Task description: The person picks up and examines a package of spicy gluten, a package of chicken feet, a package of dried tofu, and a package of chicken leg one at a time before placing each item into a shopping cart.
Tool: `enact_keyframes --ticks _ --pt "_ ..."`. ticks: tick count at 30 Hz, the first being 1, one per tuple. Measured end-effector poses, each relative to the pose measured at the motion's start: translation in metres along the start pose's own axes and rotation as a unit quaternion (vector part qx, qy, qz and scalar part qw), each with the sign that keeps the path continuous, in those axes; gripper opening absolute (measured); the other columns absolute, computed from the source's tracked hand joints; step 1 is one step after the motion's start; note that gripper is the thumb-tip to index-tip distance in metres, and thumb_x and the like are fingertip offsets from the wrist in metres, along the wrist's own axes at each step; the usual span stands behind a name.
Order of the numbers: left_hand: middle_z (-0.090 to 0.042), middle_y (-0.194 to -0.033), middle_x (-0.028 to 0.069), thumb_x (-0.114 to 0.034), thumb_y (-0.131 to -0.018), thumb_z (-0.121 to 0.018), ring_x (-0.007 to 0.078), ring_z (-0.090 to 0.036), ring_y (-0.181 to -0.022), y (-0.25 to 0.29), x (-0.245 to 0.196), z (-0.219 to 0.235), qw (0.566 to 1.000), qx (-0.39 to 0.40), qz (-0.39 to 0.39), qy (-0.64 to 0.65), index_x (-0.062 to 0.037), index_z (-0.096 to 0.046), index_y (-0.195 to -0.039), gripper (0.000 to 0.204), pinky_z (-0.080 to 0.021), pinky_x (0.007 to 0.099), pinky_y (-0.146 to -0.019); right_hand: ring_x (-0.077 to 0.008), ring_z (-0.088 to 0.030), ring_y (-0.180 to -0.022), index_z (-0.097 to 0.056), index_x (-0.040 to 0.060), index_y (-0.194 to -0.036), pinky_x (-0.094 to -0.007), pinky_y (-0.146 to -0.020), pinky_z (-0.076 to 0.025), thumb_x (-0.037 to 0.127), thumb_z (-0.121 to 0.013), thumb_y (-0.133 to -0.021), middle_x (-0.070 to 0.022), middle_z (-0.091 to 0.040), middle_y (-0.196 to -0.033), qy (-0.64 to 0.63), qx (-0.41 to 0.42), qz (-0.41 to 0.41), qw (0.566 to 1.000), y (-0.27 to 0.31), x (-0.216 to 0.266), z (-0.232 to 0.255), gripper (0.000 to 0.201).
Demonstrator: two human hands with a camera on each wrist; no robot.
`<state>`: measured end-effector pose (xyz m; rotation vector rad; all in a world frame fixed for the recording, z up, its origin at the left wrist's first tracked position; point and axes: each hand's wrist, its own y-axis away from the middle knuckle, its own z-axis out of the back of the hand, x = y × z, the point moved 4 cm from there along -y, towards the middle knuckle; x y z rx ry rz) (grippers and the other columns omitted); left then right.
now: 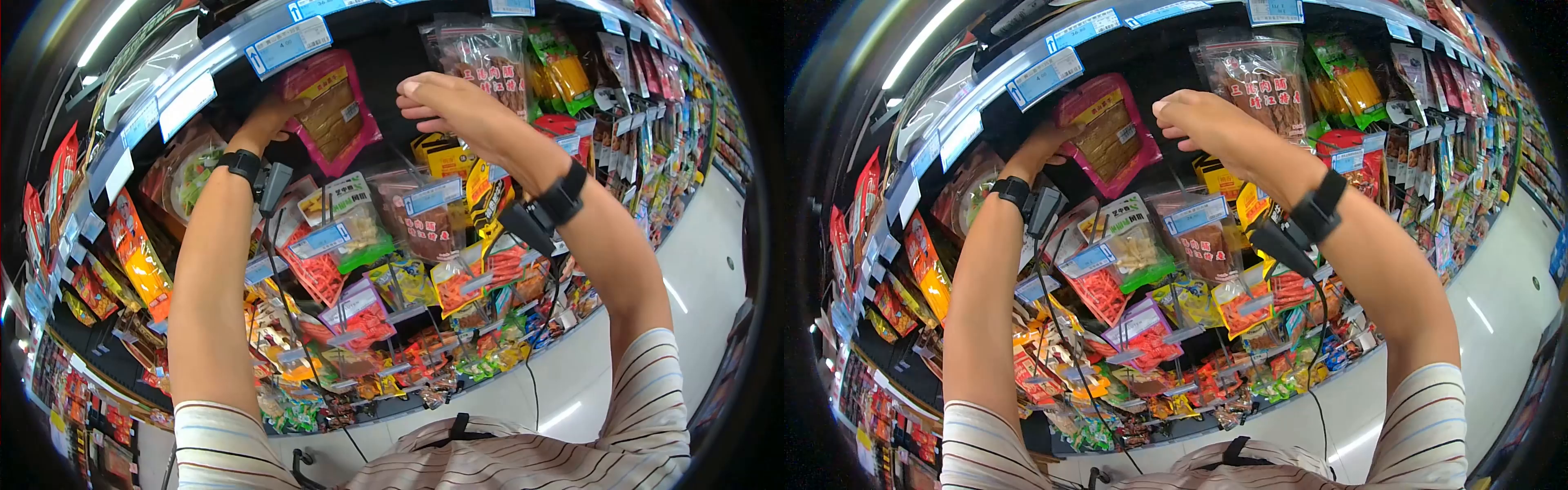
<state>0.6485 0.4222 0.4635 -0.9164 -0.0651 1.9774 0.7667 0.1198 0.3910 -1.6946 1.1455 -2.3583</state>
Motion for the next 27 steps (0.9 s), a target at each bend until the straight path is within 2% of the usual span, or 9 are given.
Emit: enact_keyframes --ticks 3,7,11,13,15,19,22,24,27 --pt "-0.061 -0.116 0.0078 -0.053 -0.082 -0.072 0.0206 -0.060 -0.102 0.016 0.005 0.007 0.999 0.041 0.031 0.008 -0.0074 -0.056 -0.126 0.065 -0.052 0.0380 -0.081 -0.0254 -0.054 -0.122 -0.054 -0.0010 -0.128 -0.0370 -0.099 -0.044 0.039 -0.052 -0.098 -0.0146 -0.059 -0.127 -0.028 0.022 0.026 0.999 0.040 0.012 -0.008 0.051" --pt "-0.061 -0.115 0.0066 -0.053 -0.084 -0.071 0.0186 -0.060 -0.101 0.052 0.005 0.017 0.998 -0.014 0.043 0.041 -0.0061 -0.058 -0.123 0.062 -0.049 0.0345 -0.083 -0.0216 -0.057 -0.118 -0.054 -0.0009 -0.127 -0.0346 -0.098 -0.045 0.033 -0.051 -0.101 -0.0126 -0.061 -0.124 -0.092 0.055 0.014 0.994 0.096 0.012 -0.020 0.044" --pt "-0.062 -0.109 0.0049 -0.048 -0.090 -0.065 0.0162 -0.059 -0.100 0.144 -0.014 0.022 0.994 -0.081 -0.014 0.069 -0.0057 -0.059 -0.121 0.053 -0.046 0.0307 -0.085 -0.0201 -0.060 -0.113 -0.055 -0.0002 -0.126 -0.0337 -0.097 -0.048 0.030 -0.051 -0.102 -0.0120 -0.064 -0.120 -0.157 0.110 -0.030 0.981 0.156 -0.014 -0.031 0.039" --pt "-0.063 -0.106 0.0048 -0.044 -0.094 -0.061 0.0154 -0.059 -0.101 0.200 -0.022 0.021 0.990 -0.114 -0.062 0.047 -0.0047 -0.059 -0.122 0.048 -0.047 0.0306 -0.085 -0.0206 -0.064 -0.108 -0.056 0.0003 -0.124 -0.0354 -0.096 -0.049 0.029 -0.051 -0.102 -0.0121 -0.066 -0.114 -0.197 0.130 -0.084 0.968 0.189 -0.030 -0.038 0.036" --pt "-0.064 -0.102 0.0053 -0.037 -0.098 -0.055 0.0143 -0.060 -0.096 0.268 -0.021 0.005 0.973 -0.185 -0.086 0.107 -0.0033 -0.059 -0.119 0.040 -0.047 0.0293 -0.082 -0.0212 -0.066 -0.102 -0.058 0.0004 -0.120 -0.0366 -0.093 -0.050 0.028 -0.051 -0.102 -0.0132 -0.067 -0.111 -0.231 0.160 -0.180 0.943 0.218 -0.062 -0.050 0.034" --pt "-0.063 -0.088 0.0055 -0.025 -0.097 -0.058 0.0140 -0.061 -0.079 0.407 0.020 -0.068 0.945 -0.239 0.057 0.215 -0.0043 -0.058 -0.103 0.021 -0.048 0.0281 -0.075 -0.0209 -0.067 -0.095 -0.059 0.0001 -0.114 -0.0340 -0.086 -0.054 0.027 -0.052 -0.102 -0.0127 -0.068 -0.102 -0.285 0.212 -0.296 0.887 0.279 -0.147 -0.091 0.030" --pt "-0.060 -0.079 0.0002 -0.025 -0.097 -0.061 0.0111 -0.061 -0.076 0.517 0.084 -0.156 0.911 -0.159 0.220 0.312 -0.0055 -0.060 -0.097 0.020 -0.048 0.0257 -0.073 -0.0193 -0.067 -0.083 -0.062 0.0015 -0.106 -0.0336 -0.077 -0.056 0.024 -0.055 -0.099 -0.0110 -0.068 -0.093 -0.307 0.219 -0.386 0.842 0.331 -0.198 -0.122 0.024" --pt "-0.059 -0.074 0.0005 -0.027 -0.096 -0.062 0.0110 -0.061 -0.072 0.593 0.102 -0.206 0.878 -0.150 0.317 0.327 -0.0055 -0.060 -0.090 0.023 -0.047 0.0249 -0.070 -0.0188 -0.067 -0.075 -0.063 0.0026 -0.100 -0.0340 -0.072 -0.057 0.021 -0.057 -0.096 -0.0101 -0.068 -0.085 -0.311 0.227 -0.436 0.814 0.359 -0.205 -0.139 0.019" --pt "-0.058 -0.072 0.0012 -0.028 -0.095 -0.063 0.0121 -0.061 -0.069 0.693 0.101 -0.245 0.821 -0.154 0.451 0.313 -0.0043 -0.059 -0.084 0.026 -0.047 0.0248 -0.068 -0.0200 -0.067 -0.074 -0.061 0.0010 -0.102 -0.0363 -0.071 -0.058 0.022 -0.055 -0.099 -0.0102 -0.067 -0.083 -0.364 0.266 -0.462 0.764 0.401 -0.220 -0.159 0.022"
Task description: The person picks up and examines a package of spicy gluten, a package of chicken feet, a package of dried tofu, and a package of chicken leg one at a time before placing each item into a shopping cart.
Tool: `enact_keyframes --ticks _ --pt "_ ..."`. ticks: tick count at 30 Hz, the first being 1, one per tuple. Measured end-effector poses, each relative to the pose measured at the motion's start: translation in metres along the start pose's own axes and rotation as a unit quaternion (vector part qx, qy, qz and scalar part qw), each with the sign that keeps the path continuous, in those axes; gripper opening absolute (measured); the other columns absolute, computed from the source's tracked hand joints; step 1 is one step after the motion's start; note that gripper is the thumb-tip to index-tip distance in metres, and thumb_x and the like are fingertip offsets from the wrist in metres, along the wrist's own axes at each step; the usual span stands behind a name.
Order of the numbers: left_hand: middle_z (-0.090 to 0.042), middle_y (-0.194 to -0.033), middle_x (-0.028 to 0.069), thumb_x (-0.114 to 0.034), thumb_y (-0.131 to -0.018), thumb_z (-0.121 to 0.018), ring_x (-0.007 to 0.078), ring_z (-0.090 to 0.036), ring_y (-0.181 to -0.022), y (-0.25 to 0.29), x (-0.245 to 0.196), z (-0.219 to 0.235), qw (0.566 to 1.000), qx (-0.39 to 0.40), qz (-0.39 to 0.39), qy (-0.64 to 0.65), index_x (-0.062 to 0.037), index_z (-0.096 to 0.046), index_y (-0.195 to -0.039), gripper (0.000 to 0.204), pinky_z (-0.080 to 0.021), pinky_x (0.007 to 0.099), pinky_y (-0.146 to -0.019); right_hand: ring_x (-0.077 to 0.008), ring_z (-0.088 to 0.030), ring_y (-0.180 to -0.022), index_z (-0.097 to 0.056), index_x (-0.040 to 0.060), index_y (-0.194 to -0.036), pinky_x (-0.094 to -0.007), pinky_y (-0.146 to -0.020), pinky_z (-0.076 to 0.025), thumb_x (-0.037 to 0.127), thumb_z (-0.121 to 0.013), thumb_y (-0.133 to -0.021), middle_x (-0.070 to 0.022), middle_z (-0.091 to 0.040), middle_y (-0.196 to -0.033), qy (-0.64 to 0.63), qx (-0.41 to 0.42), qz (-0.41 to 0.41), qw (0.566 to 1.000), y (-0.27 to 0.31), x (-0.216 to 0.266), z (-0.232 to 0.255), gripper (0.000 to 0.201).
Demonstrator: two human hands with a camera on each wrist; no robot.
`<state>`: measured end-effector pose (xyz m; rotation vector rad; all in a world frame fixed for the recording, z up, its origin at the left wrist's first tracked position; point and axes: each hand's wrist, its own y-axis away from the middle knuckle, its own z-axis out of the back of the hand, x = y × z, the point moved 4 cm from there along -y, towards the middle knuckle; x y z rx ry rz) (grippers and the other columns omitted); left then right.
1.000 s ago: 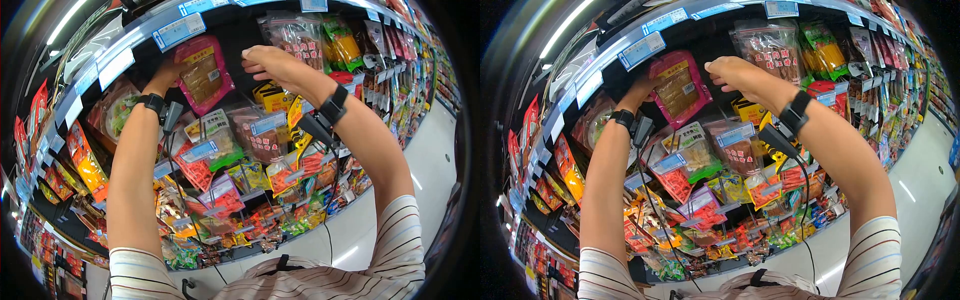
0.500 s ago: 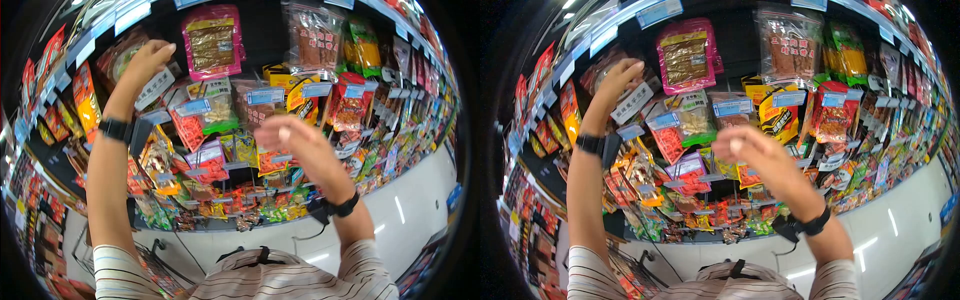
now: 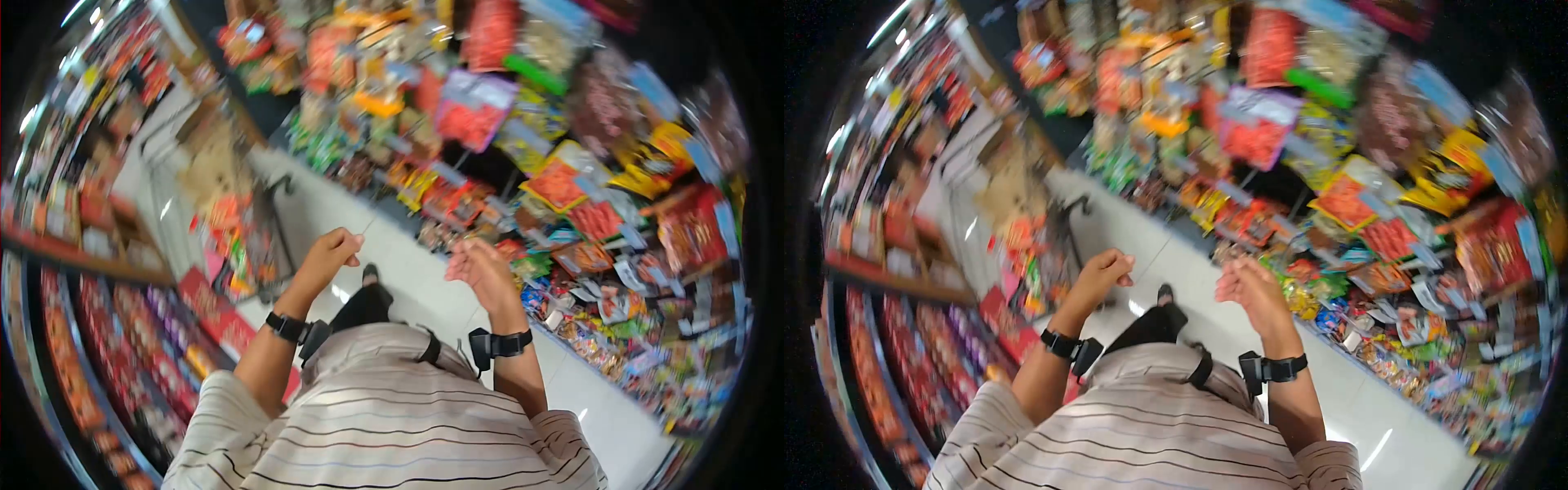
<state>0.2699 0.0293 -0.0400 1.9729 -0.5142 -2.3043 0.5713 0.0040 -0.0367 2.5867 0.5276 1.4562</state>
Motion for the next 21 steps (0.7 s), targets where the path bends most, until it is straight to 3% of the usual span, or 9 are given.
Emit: enact_keyframes --ticks 4,8,16,21 --pt "-0.055 -0.067 0.0008 -0.033 -0.096 -0.061 0.0118 -0.059 -0.066 0.058 0.063 0.035 0.994 -0.046 0.083 0.056 -0.0064 -0.055 -0.077 0.033 -0.047 0.0252 -0.066 -0.0206 -0.067 -0.073 -0.061 0.0004 -0.103 -0.0371 -0.070 -0.058 0.023 -0.054 -0.100 -0.0097 -0.067 -0.083 0.003 0.015 -0.052 0.999 -0.007 -0.025 -0.013 0.023" --pt "-0.054 -0.065 0.0001 -0.034 -0.097 -0.060 0.0119 -0.059 -0.065 0.090 0.104 0.080 0.987 -0.110 0.098 0.063 -0.0072 -0.055 -0.077 0.033 -0.048 0.0263 -0.066 -0.0206 -0.067 -0.072 -0.060 0.0008 -0.103 -0.0367 -0.070 -0.058 0.022 -0.054 -0.100 -0.0092 -0.066 -0.083 0.050 -0.008 -0.070 0.996 -0.019 -0.037 -0.033 0.023" --pt "-0.064 -0.076 0.0018 -0.035 -0.095 -0.060 0.0115 -0.063 -0.071 0.119 0.165 0.150 0.972 -0.093 0.189 0.100 -0.0072 -0.061 -0.094 0.028 -0.050 0.0261 -0.068 -0.0191 -0.066 -0.073 -0.059 0.0013 -0.108 -0.0346 -0.069 -0.057 0.024 -0.051 -0.101 -0.0082 -0.065 -0.083 0.100 -0.023 -0.112 0.988 -0.045 -0.073 -0.084 0.025" --pt "-0.065 -0.079 0.0005 -0.039 -0.094 -0.061 0.0119 -0.064 -0.075 0.121 0.200 0.231 0.959 -0.121 0.219 0.131 -0.0092 -0.061 -0.098 0.030 -0.052 0.0277 -0.070 -0.0197 -0.068 -0.076 -0.059 0.0012 -0.109 -0.0335 -0.069 -0.058 0.024 -0.050 -0.101 -0.0121 -0.068 -0.092 0.107 -0.017 -0.153 0.982 -0.070 -0.110 -0.129 0.026"
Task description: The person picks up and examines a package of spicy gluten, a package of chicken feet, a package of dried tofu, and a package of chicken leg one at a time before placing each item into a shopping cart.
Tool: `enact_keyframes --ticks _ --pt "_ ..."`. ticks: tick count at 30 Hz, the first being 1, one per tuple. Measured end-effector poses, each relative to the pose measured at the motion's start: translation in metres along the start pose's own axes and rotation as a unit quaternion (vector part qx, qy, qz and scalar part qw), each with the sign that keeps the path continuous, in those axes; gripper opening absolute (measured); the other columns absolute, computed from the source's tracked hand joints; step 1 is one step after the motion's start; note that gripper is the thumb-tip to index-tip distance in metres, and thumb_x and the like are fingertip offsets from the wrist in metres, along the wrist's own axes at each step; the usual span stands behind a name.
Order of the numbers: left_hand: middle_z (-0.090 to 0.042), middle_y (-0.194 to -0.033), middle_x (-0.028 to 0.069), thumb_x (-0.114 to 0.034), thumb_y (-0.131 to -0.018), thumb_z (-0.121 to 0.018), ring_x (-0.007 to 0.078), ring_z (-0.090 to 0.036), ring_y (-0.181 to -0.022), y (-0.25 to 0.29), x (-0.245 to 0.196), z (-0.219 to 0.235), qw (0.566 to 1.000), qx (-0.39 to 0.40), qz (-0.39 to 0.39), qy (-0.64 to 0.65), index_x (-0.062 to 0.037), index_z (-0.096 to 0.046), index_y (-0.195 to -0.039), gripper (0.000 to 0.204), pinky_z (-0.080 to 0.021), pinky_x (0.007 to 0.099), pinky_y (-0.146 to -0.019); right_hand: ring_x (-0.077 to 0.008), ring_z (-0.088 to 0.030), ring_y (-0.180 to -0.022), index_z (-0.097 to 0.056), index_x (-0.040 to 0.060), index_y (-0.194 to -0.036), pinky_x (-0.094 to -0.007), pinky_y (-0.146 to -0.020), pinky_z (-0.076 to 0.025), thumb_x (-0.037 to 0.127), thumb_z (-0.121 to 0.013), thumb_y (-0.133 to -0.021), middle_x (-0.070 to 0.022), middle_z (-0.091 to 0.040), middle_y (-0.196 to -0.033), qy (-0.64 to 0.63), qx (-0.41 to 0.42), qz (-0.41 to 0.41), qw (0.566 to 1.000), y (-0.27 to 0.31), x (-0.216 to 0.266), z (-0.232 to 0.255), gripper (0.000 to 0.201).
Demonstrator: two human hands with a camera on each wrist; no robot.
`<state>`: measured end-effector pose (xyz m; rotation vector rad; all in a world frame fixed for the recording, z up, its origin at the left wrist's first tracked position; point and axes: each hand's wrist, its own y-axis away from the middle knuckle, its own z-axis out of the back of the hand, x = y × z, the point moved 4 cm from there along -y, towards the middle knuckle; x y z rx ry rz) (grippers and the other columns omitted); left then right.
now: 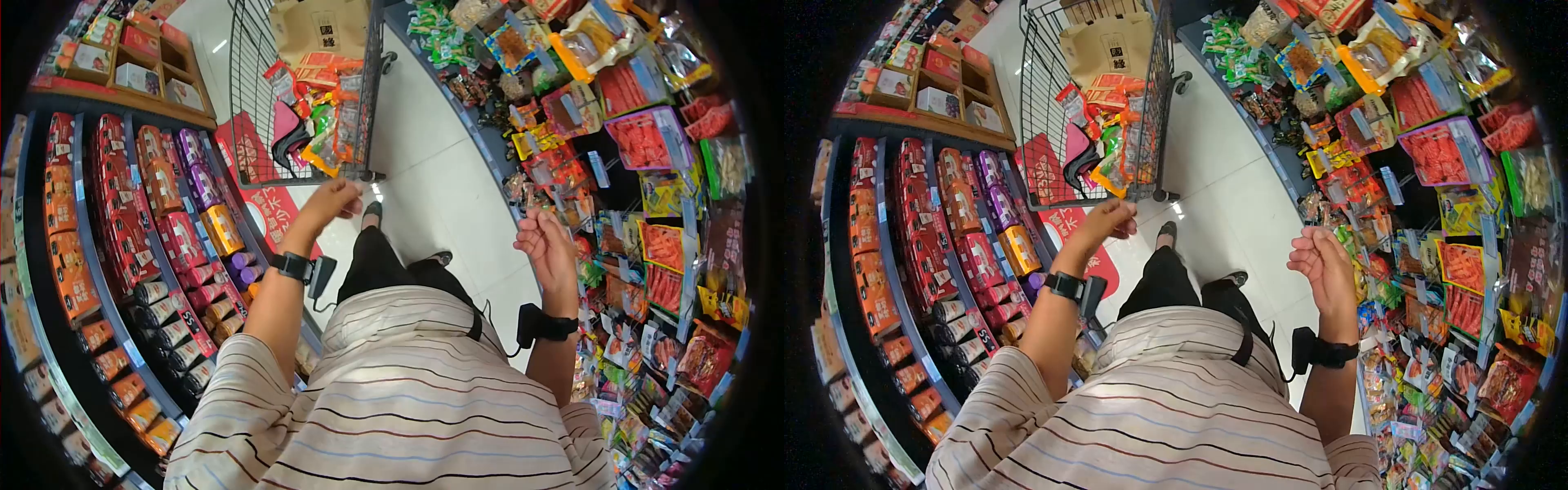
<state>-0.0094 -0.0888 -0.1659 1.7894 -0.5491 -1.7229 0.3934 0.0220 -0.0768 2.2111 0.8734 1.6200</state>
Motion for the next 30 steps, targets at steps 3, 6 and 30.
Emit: enact_keyframes --ticks 3,6,30 --pt "-0.065 -0.084 0.0006 -0.040 -0.095 -0.059 0.0122 -0.065 -0.077 -0.038 -0.007 0.066 1.000 -0.003 0.001 -0.030 -0.0097 -0.060 -0.104 0.032 -0.053 0.0297 -0.070 -0.0197 -0.068 -0.076 -0.059 0.0010 -0.109 -0.0334 -0.070 -0.058 0.024 -0.050 -0.101 -0.0118 -0.068 -0.091 0.032 0.004 -0.017 0.999 -0.016 -0.011 -0.044 0.025" --pt "-0.066 -0.083 0.0043 -0.037 -0.093 -0.058 0.0143 -0.066 -0.073 -0.091 -0.011 0.119 0.999 -0.023 -0.003 -0.033 -0.0043 -0.061 -0.099 0.033 -0.054 0.0309 -0.065 -0.0203 -0.067 -0.078 -0.058 -0.0001 -0.110 -0.0341 -0.073 -0.057 0.024 -0.050 -0.101 -0.0123 -0.067 -0.093 0.053 -0.004 -0.048 0.997 -0.028 -0.023 -0.084 0.027" --pt "-0.069 -0.086 0.0156 -0.030 -0.088 -0.063 0.0240 -0.067 -0.065 -0.303 0.103 0.139 0.964 0.062 0.212 -0.150 0.0015 -0.068 -0.101 0.034 -0.055 0.0371 -0.056 -0.0196 -0.068 -0.075 -0.059 -0.0015 -0.107 -0.0317 -0.070 -0.057 0.019 -0.050 -0.101 -0.0129 -0.068 -0.089 0.046 -0.144 -0.154 0.977 -0.073 -0.060 -0.162 0.023"
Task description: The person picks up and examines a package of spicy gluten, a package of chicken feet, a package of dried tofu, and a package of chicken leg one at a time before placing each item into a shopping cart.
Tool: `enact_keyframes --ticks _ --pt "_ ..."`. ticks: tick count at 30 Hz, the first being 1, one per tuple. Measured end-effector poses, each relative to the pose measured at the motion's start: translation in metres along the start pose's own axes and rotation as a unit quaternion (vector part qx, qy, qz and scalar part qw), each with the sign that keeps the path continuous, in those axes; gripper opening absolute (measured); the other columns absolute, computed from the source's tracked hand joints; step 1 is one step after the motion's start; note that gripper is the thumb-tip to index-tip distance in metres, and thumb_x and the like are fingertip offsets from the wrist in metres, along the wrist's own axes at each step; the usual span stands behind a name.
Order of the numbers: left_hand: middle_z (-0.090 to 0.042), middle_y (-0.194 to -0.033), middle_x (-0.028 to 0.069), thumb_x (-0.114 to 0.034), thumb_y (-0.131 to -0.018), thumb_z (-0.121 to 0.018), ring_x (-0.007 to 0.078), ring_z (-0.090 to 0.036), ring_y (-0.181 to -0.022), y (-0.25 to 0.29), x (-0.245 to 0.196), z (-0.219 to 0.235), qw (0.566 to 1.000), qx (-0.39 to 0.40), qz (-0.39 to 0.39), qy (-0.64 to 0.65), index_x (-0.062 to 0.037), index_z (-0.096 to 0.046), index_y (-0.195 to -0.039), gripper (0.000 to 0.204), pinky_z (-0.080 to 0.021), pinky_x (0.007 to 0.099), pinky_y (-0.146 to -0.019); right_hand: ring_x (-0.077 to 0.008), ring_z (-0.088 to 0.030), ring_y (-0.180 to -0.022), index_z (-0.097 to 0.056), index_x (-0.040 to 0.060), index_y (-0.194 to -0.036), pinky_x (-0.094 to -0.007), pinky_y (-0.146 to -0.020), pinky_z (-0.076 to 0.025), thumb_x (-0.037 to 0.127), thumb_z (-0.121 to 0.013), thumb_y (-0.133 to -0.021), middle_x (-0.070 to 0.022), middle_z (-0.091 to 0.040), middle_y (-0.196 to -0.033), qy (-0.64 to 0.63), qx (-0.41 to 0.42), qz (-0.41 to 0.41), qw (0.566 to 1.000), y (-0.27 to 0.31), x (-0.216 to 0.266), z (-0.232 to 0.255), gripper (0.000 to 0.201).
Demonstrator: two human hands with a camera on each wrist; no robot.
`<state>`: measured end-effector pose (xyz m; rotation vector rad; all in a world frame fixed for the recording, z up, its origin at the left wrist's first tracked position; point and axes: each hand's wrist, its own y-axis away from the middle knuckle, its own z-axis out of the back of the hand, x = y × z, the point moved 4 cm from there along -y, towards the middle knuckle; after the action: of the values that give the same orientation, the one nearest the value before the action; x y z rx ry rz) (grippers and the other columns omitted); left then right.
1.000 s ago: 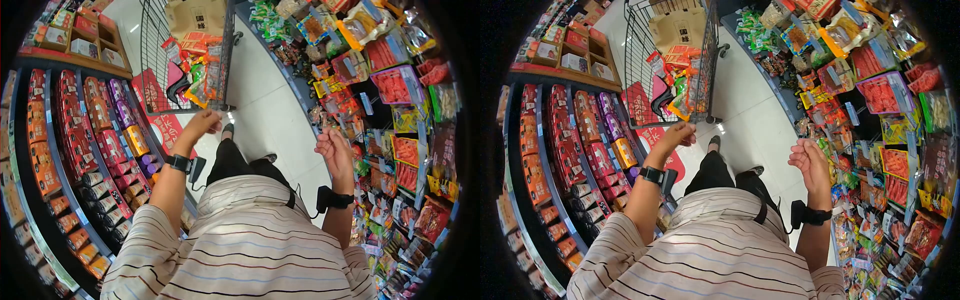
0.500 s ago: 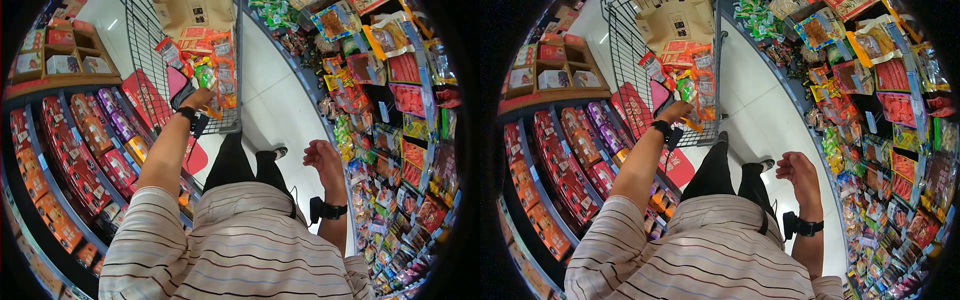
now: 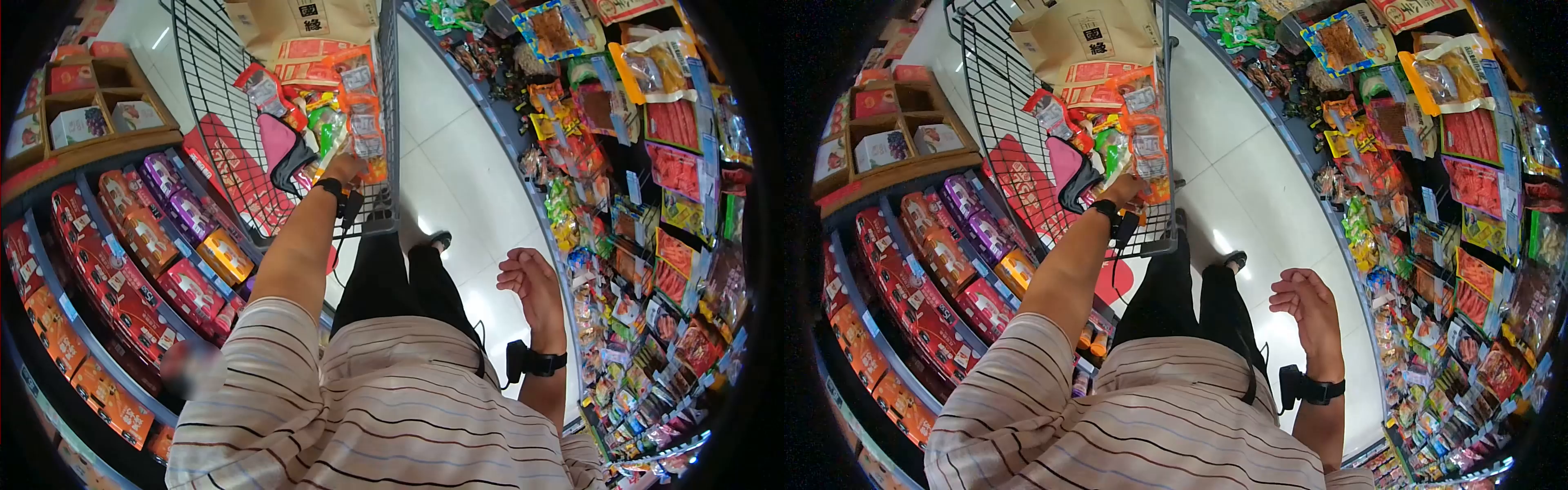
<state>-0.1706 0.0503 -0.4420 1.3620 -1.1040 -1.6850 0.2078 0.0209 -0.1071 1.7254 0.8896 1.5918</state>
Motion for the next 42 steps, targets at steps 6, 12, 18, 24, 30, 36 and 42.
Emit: enact_keyframes --ticks 6,12,18,24,30,36,42 --pt "-0.070 -0.075 0.0126 -0.033 -0.092 -0.057 0.0229 -0.068 -0.063 -0.007 -0.004 -0.001 0.983 -0.028 -0.089 -0.156 -0.0007 -0.072 -0.090 0.035 -0.053 0.0355 -0.057 -0.0192 -0.068 -0.075 -0.059 -0.0017 -0.107 -0.0312 -0.070 -0.056 0.017 -0.050 -0.100 -0.0125 -0.068 -0.088 0.014 0.004 -0.016 1.000 -0.003 0.000 -0.010 0.022" --pt "-0.070 -0.076 0.0119 -0.032 -0.092 -0.055 0.0246 -0.071 -0.070 0.018 0.017 0.033 0.946 -0.026 -0.195 -0.257 -0.0017 -0.073 -0.087 0.036 -0.055 0.0354 -0.062 -0.0189 -0.067 -0.075 -0.059 -0.0019 -0.107 -0.0309 -0.071 -0.056 0.018 -0.050 -0.101 -0.0123 -0.067 -0.089 0.025 0.018 -0.005 0.999 -0.006 0.007 -0.017 0.022" --pt "-0.066 -0.100 0.0101 -0.030 -0.090 -0.057 0.0213 -0.066 -0.085 0.131 0.007 0.057 0.992 -0.052 -0.112 0.024 -0.0035 -0.065 -0.108 0.033 -0.054 0.0348 -0.068 -0.0187 -0.067 -0.077 -0.059 -0.0015 -0.108 -0.0308 -0.072 -0.056 0.016 -0.048 -0.101 -0.0123 -0.067 -0.090 0.041 0.047 0.018 0.998 -0.005 0.011 -0.024 0.022" --pt "-0.063 -0.098 0.0039 -0.027 -0.089 -0.058 0.0153 -0.058 -0.088 0.203 0.017 0.075 0.968 -0.062 -0.127 0.209 -0.0050 -0.064 -0.106 0.029 -0.047 0.0295 -0.078 -0.0169 -0.067 -0.079 -0.060 -0.0013 -0.111 -0.0299 -0.074 -0.055 0.017 -0.050 -0.100 -0.0125 -0.067 -0.095 0.126 0.089 0.083 0.984 -0.010 0.017 -0.047 0.023" --pt "-0.062 -0.098 0.0033 -0.025 -0.088 -0.057 0.0161 -0.058 -0.090 0.253 0.030 0.073 0.936 -0.110 -0.112 0.314 -0.0042 -0.063 -0.104 0.027 -0.046 0.0300 -0.083 -0.0133 -0.064 -0.087 -0.059 -0.0011 -0.114 -0.0254 -0.077 -0.051 0.020 -0.059 -0.096 -0.0100 -0.067 -0.101 0.210 0.148 0.137 0.957 0.004 0.025 -0.080 0.028" --pt "-0.062 -0.098 0.0060 -0.024 -0.090 -0.056 0.0163 -0.059 -0.084 0.267 0.042 0.081 0.922 -0.152 -0.129 0.331 -0.0021 -0.062 -0.103 0.026 -0.055 0.0310 -0.075 -0.0158 -0.065 -0.095 -0.058 -0.0012 -0.119 -0.0284 -0.082 -0.052 0.017 -0.060 -0.094 -0.0125 -0.068 -0.105 0.261 0.165 0.160 0.938 0.005 0.018 -0.087 0.032" --pt "-0.064 -0.100 0.0057 -0.021 -0.090 -0.056 0.0146 -0.062 -0.086 0.299 0.024 0.067 0.907 -0.087 -0.135 0.388 -0.0009 -0.062 -0.103 0.025 -0.053 0.0298 -0.076 -0.0237 -0.066 -0.102 -0.054 0.0029 -0.128 -0.0339 -0.088 -0.052 0.010 -0.062 -0.089 -0.0163 -0.066 -0.118 0.338 0.167 0.273 0.885 -0.009 0.006 -0.109 0.041"
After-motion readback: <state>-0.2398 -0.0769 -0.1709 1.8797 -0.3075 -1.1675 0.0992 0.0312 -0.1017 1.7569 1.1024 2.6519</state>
